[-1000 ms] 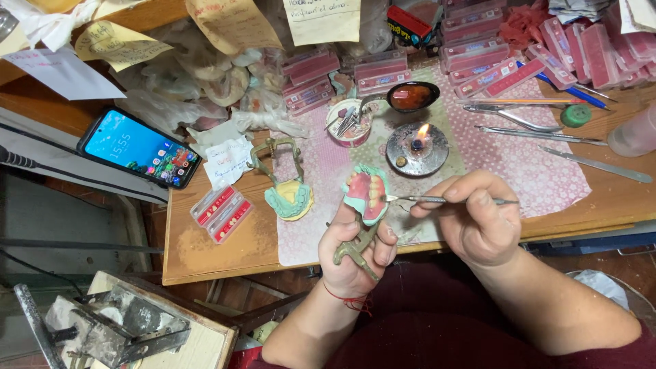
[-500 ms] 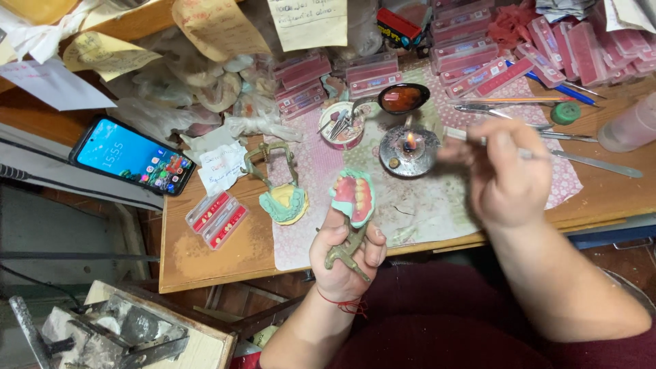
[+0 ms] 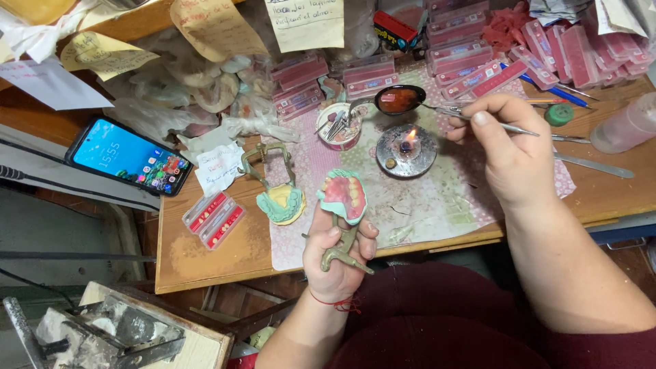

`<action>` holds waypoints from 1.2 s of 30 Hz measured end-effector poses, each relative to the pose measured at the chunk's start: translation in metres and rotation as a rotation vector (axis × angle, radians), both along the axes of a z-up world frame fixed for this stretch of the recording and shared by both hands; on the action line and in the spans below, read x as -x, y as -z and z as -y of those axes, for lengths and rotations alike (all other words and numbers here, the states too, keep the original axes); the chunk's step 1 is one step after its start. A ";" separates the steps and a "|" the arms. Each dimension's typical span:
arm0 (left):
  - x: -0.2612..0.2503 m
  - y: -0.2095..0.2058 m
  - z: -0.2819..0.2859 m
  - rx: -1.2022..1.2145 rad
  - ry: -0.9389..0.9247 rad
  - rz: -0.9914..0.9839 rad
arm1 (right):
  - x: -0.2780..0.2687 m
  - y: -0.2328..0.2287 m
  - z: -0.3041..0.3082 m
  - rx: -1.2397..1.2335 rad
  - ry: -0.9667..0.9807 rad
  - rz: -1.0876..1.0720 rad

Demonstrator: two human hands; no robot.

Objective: The person works on a dental prosthetic mold, using a metal tool to apply and shape pink wax onto the model. They heat the tool over a small flame to soften the wax and then carefully apply it to the mold's surface.

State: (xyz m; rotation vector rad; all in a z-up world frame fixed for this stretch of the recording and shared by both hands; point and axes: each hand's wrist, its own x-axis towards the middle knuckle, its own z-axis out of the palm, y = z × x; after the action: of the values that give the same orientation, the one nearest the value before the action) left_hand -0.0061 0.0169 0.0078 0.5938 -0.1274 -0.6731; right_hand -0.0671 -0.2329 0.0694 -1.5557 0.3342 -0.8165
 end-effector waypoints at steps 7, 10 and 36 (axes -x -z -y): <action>-0.007 -0.020 -0.021 0.066 -0.102 0.217 | 0.038 0.007 0.038 -0.138 -0.423 0.007; -0.011 -0.030 -0.041 0.053 -0.140 0.334 | 0.048 0.015 0.049 -0.099 -0.585 -0.105; 0.012 -0.025 -0.217 0.173 -0.365 0.350 | -0.075 0.017 -0.125 0.079 -0.781 -0.380</action>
State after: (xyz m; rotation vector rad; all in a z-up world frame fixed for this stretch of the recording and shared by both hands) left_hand -0.0182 0.2339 0.0333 0.5452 -0.3900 -0.1974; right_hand 0.0082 -0.1076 0.0529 -1.7252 -0.0520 0.0755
